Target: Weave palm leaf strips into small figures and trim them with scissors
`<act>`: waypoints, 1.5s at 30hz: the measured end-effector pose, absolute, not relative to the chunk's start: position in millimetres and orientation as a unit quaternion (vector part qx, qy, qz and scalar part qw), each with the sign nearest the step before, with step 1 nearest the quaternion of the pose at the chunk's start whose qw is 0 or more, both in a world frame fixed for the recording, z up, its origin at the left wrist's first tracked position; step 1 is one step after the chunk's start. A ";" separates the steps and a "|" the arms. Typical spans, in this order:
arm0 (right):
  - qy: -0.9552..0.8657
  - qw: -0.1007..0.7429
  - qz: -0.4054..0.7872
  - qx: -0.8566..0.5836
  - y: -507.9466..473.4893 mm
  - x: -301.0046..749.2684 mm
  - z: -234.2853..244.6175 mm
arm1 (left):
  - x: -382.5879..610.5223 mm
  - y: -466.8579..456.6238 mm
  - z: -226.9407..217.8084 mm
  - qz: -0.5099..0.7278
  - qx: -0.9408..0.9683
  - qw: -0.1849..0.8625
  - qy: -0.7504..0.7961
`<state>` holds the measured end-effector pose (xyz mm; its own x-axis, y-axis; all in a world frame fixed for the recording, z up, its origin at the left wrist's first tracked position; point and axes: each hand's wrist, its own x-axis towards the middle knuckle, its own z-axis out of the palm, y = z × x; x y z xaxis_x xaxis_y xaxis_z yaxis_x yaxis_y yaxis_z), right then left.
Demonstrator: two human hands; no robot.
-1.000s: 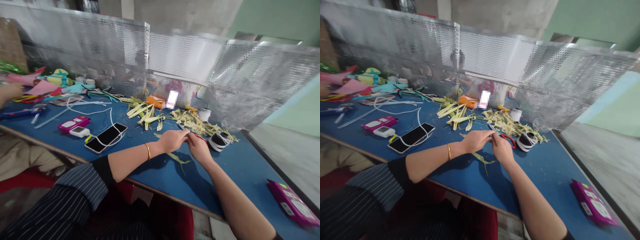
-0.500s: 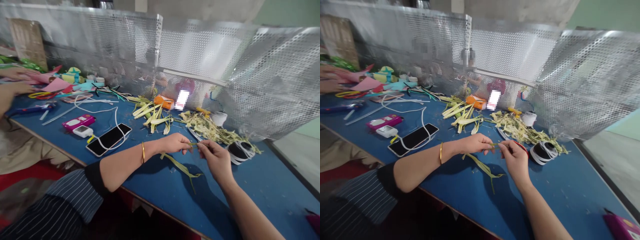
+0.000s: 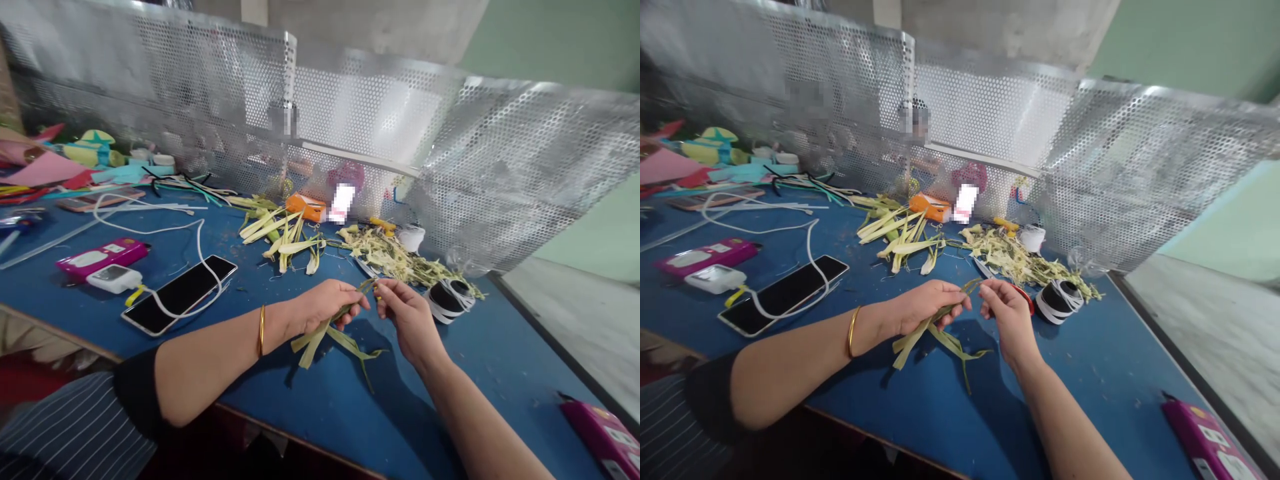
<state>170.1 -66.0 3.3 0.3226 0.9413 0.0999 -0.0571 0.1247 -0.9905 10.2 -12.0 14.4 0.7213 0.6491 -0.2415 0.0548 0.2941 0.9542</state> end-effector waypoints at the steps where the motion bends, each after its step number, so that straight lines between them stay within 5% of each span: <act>1: -0.420 0.613 0.420 -0.521 -65.9 169.3 2.5 | 11.2 -12.7 13.4 0.201 0.547 0.747 0.320; 17: -0.441 0.599 0.441 -0.503 -67.5 166.6 3.3 | 14.1 -15.2 4.9 0.139 0.515 0.796 0.285; 26: -0.345 0.692 0.391 -0.499 -61.9 182.8 5.4 | 11.2 -18.5 16.0 0.085 0.523 0.803 0.273; 45: -0.313 0.736 0.382 -0.463 -59.6 195.3 7.1 | 11.5 -11.8 2.9 0.024 0.483 0.858 0.172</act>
